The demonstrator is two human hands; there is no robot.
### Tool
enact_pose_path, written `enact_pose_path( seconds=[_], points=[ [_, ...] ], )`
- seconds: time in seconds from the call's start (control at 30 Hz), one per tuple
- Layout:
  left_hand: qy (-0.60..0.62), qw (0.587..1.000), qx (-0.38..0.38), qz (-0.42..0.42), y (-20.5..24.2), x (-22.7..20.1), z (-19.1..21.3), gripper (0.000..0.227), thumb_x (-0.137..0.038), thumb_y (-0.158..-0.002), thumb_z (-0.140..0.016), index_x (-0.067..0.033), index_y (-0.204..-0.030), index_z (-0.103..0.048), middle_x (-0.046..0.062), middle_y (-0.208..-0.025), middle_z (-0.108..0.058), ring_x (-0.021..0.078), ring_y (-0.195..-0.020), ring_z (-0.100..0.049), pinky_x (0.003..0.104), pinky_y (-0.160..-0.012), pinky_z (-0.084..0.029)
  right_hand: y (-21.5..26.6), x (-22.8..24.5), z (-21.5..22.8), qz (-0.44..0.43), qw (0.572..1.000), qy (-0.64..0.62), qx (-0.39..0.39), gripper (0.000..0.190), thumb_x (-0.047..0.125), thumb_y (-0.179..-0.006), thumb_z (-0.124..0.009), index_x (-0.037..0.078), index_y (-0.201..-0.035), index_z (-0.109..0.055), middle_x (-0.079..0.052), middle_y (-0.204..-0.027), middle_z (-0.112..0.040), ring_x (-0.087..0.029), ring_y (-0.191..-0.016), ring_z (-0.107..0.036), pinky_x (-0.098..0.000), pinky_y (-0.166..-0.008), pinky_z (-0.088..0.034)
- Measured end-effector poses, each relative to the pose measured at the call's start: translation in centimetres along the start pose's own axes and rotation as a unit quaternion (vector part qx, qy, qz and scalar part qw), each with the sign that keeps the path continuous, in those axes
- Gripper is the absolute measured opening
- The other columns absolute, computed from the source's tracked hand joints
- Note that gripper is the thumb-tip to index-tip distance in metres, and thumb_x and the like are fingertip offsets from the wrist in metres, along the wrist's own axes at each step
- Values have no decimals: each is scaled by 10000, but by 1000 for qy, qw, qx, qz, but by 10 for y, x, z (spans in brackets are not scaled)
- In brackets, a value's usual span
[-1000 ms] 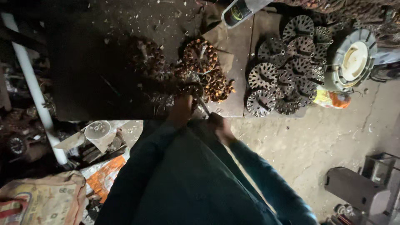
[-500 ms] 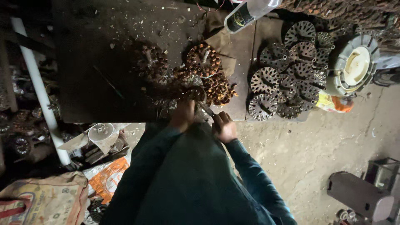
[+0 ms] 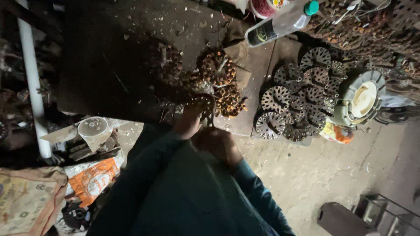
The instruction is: The person uses a screwdriver to pry and adjust copper windings on circular electrical components placed on a workbench. The person repeatedly rotates the components and applies pressure to the windings while the camera shakes significantly.
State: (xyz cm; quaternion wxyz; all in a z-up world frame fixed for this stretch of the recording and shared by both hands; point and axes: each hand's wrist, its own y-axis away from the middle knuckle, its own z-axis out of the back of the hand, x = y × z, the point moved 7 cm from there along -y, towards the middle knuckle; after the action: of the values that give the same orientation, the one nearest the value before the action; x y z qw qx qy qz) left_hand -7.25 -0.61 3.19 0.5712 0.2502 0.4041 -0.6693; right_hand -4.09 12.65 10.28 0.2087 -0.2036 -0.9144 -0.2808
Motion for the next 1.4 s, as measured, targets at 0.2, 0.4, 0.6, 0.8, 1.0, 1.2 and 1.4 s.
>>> enact_pose_path(
  seconds=[0.2, 0.4, 0.6, 0.8, 1.0, 1.2, 1.4],
  points=[
    [49, 996, 58, 40, 3, 6, -5, 749, -161, -773, -833, -74, -1448, -520, 228, -1534, -474, 447, -1402, -433, 544, -1125, -385, -13, 0, 0, -239, 929, -131, -249, 375, 256, -1034, -431, -12, -1222, -615, -198, -1234, -677, -355, -1170, -627, -497, -1015, -513],
    [43, 988, 134, 65, 7, 23, -24, 768, -317, -758, -872, -35, -1393, -546, 258, -1558, -411, 471, -1442, -335, 586, -1166, -278, -19, 27, -2, -125, 936, 319, -87, 258, 151, -994, -675, -84, -1099, -661, -211, -973, -670, -328, -894, -615, -480, -772, -557],
    [15, 1000, 6, 14, 22, 23, -33, 732, -252, -879, -810, 7, -1501, -522, 239, -1653, -342, 440, -1540, -313, 580, -1263, -253, 13, 40, 38, -373, 829, 188, -371, 285, 314, -979, -571, 35, -1036, -594, -150, -782, -648, -249, -562, -634, -400, -520, -606],
    [55, 991, 108, 57, 34, 39, -76, 759, -204, -793, -782, 5, -1465, -499, 251, -1620, -320, 490, -1481, -270, 638, -1198, -235, 3, 38, 39, -378, 797, 285, -375, 223, 208, -930, -595, 82, -1113, -579, -85, -792, -605, -199, -552, -597, -391, -479, -565],
    [47, 996, 81, 3, 38, 38, -76, 711, -209, -848, -776, -94, -1504, -525, 199, -1657, -319, 458, -1541, -259, 615, -1250, -244, 14, 13, 14, -292, 859, 116, -405, 268, 283, -964, -606, 130, -1184, -615, -69, -927, -666, -213, -732, -665, -331, -569, -519],
    [130, 987, 50, -73, 32, 29, -32, 583, -171, -850, -808, -52, -1366, -564, 221, -1620, -391, 474, -1541, -320, 605, -1246, -300, -8, 43, -18, -353, 878, -139, -293, 300, 329, -803, -634, 62, -938, -615, -177, -920, -696, -332, -784, -676, -436, -694, -575],
    [191, 980, 17, -47, 18, 31, -7, 577, -106, -745, -784, -18, -1302, -660, 259, -1460, -505, 480, -1376, -454, 598, -1161, -356, -23, 65, -25, -444, 843, -227, -205, 175, 179, -1018, -629, 71, -930, -522, -108, -908, -627, -232, -788, -630, -376, -745, -559]
  ],
)
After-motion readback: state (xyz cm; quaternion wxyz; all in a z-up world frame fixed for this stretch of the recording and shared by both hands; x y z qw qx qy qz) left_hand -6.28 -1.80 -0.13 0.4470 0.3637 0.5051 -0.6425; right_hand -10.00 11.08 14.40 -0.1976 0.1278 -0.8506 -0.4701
